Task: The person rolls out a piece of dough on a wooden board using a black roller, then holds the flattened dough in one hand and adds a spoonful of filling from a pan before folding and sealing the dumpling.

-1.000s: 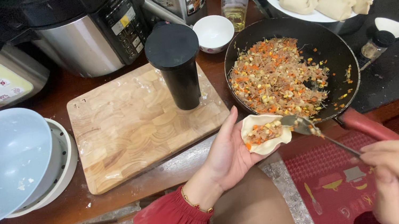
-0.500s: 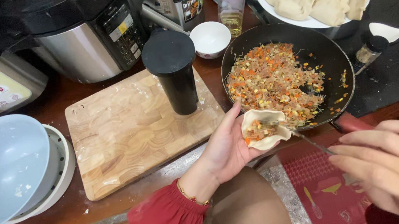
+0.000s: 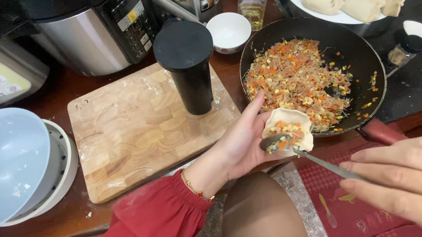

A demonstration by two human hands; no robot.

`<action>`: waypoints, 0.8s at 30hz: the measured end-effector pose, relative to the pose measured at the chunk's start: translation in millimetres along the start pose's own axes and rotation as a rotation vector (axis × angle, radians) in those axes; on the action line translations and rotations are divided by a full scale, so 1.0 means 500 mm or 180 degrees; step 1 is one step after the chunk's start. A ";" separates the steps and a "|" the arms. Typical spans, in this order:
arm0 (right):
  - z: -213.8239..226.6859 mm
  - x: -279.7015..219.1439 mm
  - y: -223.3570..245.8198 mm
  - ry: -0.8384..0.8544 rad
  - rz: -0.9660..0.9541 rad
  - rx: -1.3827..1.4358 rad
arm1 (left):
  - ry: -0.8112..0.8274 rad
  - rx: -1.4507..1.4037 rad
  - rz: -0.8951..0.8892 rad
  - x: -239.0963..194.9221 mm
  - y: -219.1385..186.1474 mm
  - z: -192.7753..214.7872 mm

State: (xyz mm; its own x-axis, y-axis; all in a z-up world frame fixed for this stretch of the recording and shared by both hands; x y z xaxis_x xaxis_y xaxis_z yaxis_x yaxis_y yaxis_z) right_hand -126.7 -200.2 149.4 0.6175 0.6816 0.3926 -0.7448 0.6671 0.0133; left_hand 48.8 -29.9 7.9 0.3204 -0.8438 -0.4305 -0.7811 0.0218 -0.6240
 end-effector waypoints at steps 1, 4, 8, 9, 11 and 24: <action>-0.001 -0.003 -0.004 0.0007 0.0003 0.0008 | -0.0002 -0.0010 0.0001 -0.002 -0.002 -0.003; -0.006 -0.013 -0.006 0.0326 0.0230 -0.0157 | -0.0039 0.0107 -0.0002 -0.005 -0.006 -0.006; 0.000 -0.008 0.007 0.0476 0.0491 -0.0324 | 0.0114 -0.0069 -0.0024 -0.002 -0.002 -0.003; 0.003 -0.004 0.012 0.0452 0.0504 -0.0339 | 0.0103 -0.0031 -0.0054 0.000 -0.001 -0.002; 0.000 -0.006 0.011 0.0423 0.0501 -0.0362 | 0.0103 -0.0075 -0.0011 0.002 0.003 -0.001; 0.009 0.000 0.009 0.0349 0.0278 -0.0336 | 0.0116 -0.0214 -0.0016 -0.004 0.005 -0.002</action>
State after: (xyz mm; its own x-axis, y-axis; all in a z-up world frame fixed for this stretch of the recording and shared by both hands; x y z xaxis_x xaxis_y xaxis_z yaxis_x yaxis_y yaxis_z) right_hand -131.0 -198.4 153.5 0.5798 0.7632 0.2852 -0.7697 0.6279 -0.1155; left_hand 45.6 -28.8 8.0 0.3056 -0.8628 -0.4027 -0.8141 -0.0174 -0.5804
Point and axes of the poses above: each hand's wrist, its own x-axis towards the middle knuckle, its own z-axis out of the back of the hand, y = z × x, the point moved 3 cm from there along x, towards the middle knuckle, and after that the axes turned 4 degrees about x, right-handed, at the moved point
